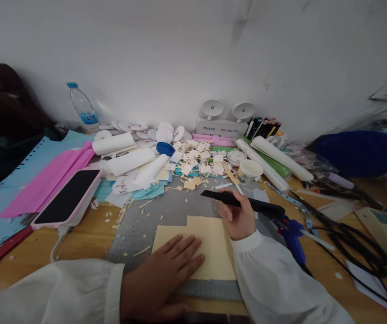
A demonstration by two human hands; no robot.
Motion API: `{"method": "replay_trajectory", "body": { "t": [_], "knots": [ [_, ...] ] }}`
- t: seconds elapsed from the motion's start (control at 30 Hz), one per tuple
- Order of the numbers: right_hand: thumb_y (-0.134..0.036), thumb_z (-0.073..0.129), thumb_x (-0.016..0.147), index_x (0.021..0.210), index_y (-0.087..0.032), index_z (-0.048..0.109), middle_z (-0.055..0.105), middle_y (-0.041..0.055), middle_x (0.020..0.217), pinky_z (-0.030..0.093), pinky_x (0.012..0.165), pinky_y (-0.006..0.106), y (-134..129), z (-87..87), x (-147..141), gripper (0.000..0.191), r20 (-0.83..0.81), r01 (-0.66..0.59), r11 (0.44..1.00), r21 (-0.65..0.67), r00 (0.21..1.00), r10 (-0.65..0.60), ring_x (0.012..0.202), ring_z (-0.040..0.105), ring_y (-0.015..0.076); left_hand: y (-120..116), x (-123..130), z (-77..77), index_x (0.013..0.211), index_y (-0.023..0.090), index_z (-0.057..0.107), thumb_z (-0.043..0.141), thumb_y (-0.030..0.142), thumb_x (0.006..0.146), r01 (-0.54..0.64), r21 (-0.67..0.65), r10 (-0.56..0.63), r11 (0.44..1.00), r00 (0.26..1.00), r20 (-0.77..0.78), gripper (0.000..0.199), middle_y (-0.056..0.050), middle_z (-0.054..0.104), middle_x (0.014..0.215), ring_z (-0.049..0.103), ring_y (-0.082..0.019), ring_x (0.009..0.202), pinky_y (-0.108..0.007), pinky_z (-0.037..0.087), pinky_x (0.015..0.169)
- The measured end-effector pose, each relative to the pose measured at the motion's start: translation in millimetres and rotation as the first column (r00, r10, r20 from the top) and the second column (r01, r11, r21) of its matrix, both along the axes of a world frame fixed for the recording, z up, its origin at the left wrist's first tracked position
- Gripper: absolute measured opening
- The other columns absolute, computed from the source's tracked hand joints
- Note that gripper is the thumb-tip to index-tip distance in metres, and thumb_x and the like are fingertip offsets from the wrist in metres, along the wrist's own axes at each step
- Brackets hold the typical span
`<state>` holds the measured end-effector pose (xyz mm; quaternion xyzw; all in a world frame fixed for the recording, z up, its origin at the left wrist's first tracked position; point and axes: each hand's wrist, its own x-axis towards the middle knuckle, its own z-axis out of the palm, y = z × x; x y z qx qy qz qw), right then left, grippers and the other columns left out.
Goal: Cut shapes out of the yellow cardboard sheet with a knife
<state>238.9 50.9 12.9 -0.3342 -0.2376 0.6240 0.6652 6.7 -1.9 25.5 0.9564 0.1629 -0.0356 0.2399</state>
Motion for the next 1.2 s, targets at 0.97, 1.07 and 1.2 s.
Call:
{"method": "replay_trajectory", "body": {
  "t": [0.97, 1.07, 1.2],
  "knots": [
    [-0.038, 0.062, 0.075, 0.08, -0.017, 0.07, 0.035, -0.0067, 0.037, 0.021, 0.039, 0.02, -11, -2.5, -14, 0.023, 0.079, -0.037, 0.983, -0.177, 0.996, 0.052, 0.035, 0.025, 0.0058, -8, 8, -24.1, 0.137, 0.009, 0.041, 0.055, 0.026, 0.087, -0.06, 0.238, 0.047, 0.969, 0.997, 0.06, 0.055, -0.025, 0.033, 0.147, 0.025, -0.048, 0.136, -0.06, 0.029, 0.105],
    [-0.04, 0.063, 0.074, 0.08, -0.017, 0.07, 0.036, -0.0063, 0.037, 0.02, 0.041, 0.022, -12, -3.8, -15, 0.024, 0.129, -0.013, 0.98, -0.199, 0.991, 0.039, 0.036, 0.026, 0.0065, -6, 11, -25.8, 0.131, 0.009, 0.047, 0.051, 0.023, 0.089, -0.075, 0.272, 0.058, 0.959, 0.996, 0.069, 0.045, -0.024, 0.04, 0.143, 0.032, -0.049, 0.132, -0.059, 0.033, 0.102],
    [-0.041, 0.063, 0.075, 0.081, -0.018, 0.07, 0.037, -0.0057, 0.038, 0.02, 0.042, 0.023, -14, -4.0, -15, 0.025, 0.166, -0.001, 0.979, -0.203, 0.985, 0.036, 0.037, 0.027, 0.0075, -3, 11, -25.8, 0.131, 0.01, 0.047, 0.048, 0.022, 0.09, -0.079, 0.255, 0.061, 0.964, 0.995, 0.078, 0.043, -0.024, 0.04, 0.143, 0.035, -0.047, 0.132, -0.055, 0.035, 0.101]
  ]
}}
